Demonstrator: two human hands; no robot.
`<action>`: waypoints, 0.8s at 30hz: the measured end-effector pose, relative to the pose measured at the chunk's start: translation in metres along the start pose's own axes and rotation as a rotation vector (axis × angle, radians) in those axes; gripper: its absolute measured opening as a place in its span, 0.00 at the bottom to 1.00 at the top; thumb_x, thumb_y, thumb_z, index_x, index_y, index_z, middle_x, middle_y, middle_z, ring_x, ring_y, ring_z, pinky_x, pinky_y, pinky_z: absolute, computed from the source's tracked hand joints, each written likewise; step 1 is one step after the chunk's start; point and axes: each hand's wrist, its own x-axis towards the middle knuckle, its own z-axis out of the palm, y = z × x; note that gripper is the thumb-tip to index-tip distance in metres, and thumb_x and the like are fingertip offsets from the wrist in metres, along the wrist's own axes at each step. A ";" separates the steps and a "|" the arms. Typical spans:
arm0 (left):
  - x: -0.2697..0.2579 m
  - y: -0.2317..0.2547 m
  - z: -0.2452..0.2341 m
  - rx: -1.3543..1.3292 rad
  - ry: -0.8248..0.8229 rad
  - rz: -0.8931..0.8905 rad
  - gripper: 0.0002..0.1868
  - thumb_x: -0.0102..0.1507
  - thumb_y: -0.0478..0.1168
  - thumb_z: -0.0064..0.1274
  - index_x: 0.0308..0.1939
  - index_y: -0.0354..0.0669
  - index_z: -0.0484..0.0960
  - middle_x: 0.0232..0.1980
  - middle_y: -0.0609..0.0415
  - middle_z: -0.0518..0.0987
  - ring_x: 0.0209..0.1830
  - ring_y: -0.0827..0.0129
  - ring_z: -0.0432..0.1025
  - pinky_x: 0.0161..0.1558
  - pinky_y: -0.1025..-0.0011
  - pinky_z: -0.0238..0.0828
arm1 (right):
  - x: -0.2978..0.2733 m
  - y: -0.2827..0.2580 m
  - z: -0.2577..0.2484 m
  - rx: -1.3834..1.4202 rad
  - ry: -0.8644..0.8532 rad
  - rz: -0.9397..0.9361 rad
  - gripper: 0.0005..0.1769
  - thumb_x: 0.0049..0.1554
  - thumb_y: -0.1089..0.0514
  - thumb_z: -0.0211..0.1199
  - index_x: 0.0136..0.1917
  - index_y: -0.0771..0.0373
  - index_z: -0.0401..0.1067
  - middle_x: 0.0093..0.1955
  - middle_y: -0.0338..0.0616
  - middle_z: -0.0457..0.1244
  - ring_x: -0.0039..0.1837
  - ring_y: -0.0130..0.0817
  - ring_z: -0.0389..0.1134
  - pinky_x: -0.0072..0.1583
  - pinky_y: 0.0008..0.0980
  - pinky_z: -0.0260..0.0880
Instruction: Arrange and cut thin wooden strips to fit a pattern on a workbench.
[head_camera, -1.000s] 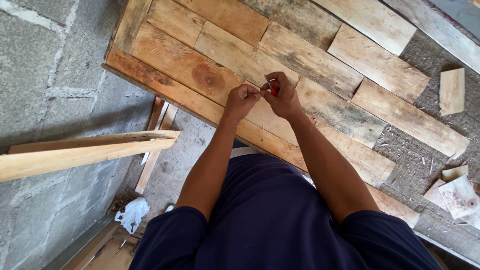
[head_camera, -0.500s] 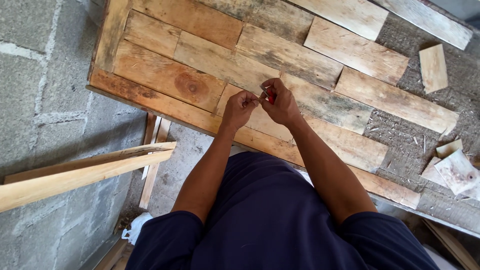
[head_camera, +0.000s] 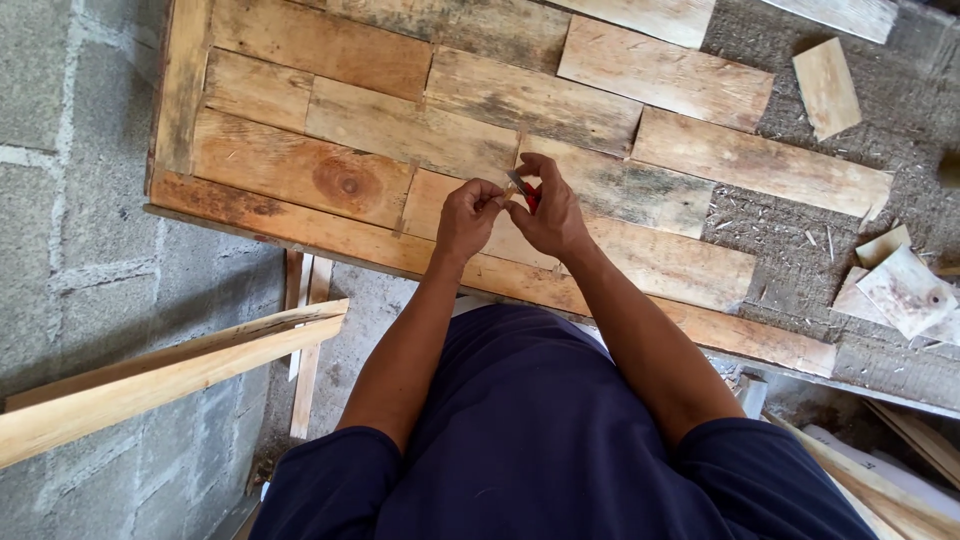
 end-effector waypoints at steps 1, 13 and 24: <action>-0.001 0.000 0.003 0.002 -0.004 0.001 0.03 0.66 0.33 0.57 0.41 0.37 0.82 0.36 0.56 0.83 0.36 0.75 0.77 0.38 0.73 0.75 | 0.000 0.001 -0.003 0.000 0.005 0.002 0.36 0.55 0.62 0.71 0.71 0.67 0.56 0.59 0.55 0.66 0.46 0.41 0.71 0.46 0.38 0.71; -0.010 0.012 0.042 -0.009 -0.091 0.018 0.04 0.67 0.34 0.54 0.44 0.40 0.83 0.41 0.55 0.85 0.40 0.75 0.79 0.42 0.72 0.78 | -0.031 0.015 -0.030 -0.019 0.093 -0.002 0.38 0.55 0.65 0.70 0.72 0.66 0.55 0.59 0.58 0.66 0.49 0.42 0.71 0.49 0.40 0.73; -0.016 0.001 0.086 -0.061 -0.135 0.025 0.02 0.67 0.32 0.56 0.43 0.37 0.82 0.38 0.54 0.84 0.38 0.75 0.77 0.40 0.72 0.74 | -0.046 0.027 -0.074 0.085 0.062 0.133 0.31 0.56 0.67 0.67 0.68 0.66 0.57 0.39 0.48 0.67 0.40 0.35 0.68 0.43 0.36 0.66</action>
